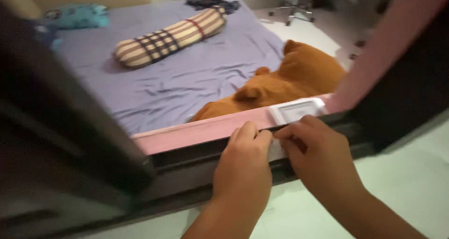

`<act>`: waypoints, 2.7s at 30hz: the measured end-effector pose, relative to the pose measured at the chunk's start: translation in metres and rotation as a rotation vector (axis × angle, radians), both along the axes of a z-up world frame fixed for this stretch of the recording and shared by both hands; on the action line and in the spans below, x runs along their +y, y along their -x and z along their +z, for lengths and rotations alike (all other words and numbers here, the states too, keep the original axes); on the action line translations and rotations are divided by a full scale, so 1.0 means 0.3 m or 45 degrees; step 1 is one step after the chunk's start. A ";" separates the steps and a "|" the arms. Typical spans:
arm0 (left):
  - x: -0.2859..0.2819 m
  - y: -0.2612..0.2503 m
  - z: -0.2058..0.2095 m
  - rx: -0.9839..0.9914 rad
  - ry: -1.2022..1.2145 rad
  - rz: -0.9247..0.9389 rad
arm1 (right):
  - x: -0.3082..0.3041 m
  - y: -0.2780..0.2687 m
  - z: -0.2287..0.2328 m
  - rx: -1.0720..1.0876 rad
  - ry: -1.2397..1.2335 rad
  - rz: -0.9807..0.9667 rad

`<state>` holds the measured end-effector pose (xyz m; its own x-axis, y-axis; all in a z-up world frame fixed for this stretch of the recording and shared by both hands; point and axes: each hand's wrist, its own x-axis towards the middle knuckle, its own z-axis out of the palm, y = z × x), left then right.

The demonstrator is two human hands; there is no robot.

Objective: The person wipes a floral-patterned window and its frame with a white cloth, then cleans the windowsill. The camera is head-mounted and shows the hands and window throughout.

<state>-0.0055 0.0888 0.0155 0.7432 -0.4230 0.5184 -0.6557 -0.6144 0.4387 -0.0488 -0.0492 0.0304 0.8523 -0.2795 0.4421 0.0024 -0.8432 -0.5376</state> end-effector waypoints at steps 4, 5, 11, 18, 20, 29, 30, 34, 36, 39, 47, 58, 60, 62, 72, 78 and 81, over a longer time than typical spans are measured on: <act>0.217 0.000 0.014 0.160 -0.093 0.125 | 0.186 -0.053 -0.004 -0.038 -0.022 0.192; 0.267 0.004 0.019 0.163 -0.170 0.159 | 0.229 -0.062 -0.001 -0.082 -0.012 0.279; 0.376 0.008 0.014 0.234 -0.211 0.344 | 0.354 -0.093 0.012 -0.035 -0.186 0.382; 0.311 -0.008 0.015 0.059 -0.065 0.210 | 0.287 -0.063 0.012 -0.118 -0.160 0.297; 0.246 -0.007 0.015 0.131 -0.018 0.153 | 0.222 -0.045 0.014 -0.141 -0.159 0.265; -0.186 -0.041 -0.025 -0.029 0.102 -0.286 | -0.166 0.043 0.014 0.027 -0.123 -0.176; -0.228 -0.045 -0.024 -0.032 0.100 -0.306 | -0.186 0.045 0.006 0.021 -0.125 -0.195; -0.334 -0.034 -0.025 0.013 -0.178 -0.229 | -0.202 0.059 0.009 0.046 0.063 -0.313; -0.334 -0.031 -0.020 0.006 -0.195 -0.204 | -0.193 0.058 0.012 0.141 0.050 -0.379; -0.322 -0.032 -0.009 0.092 -0.179 -0.178 | -0.210 0.052 0.007 0.053 0.083 -0.315; -0.246 -0.028 -0.027 0.006 -0.046 -0.204 | -0.140 0.053 0.061 0.123 0.022 -0.261; 0.165 -0.003 0.025 0.220 -0.090 0.110 | 0.183 -0.016 0.015 -0.033 0.121 0.068; 0.219 0.007 0.031 0.195 -0.083 0.163 | 0.235 -0.026 0.011 -0.016 0.126 0.105; 0.262 0.014 0.049 0.305 -0.161 0.212 | 0.276 -0.035 0.002 -0.119 0.155 0.169; 0.304 -0.004 0.035 0.111 0.065 0.209 | 0.276 -0.039 0.005 -0.134 0.026 0.273; 0.140 -0.009 0.053 0.141 0.089 0.133 | 0.093 -0.028 0.013 -0.057 -0.020 0.285; 0.022 0.001 0.070 0.672 -0.034 0.175 | -0.019 0.005 0.017 -0.039 0.028 0.147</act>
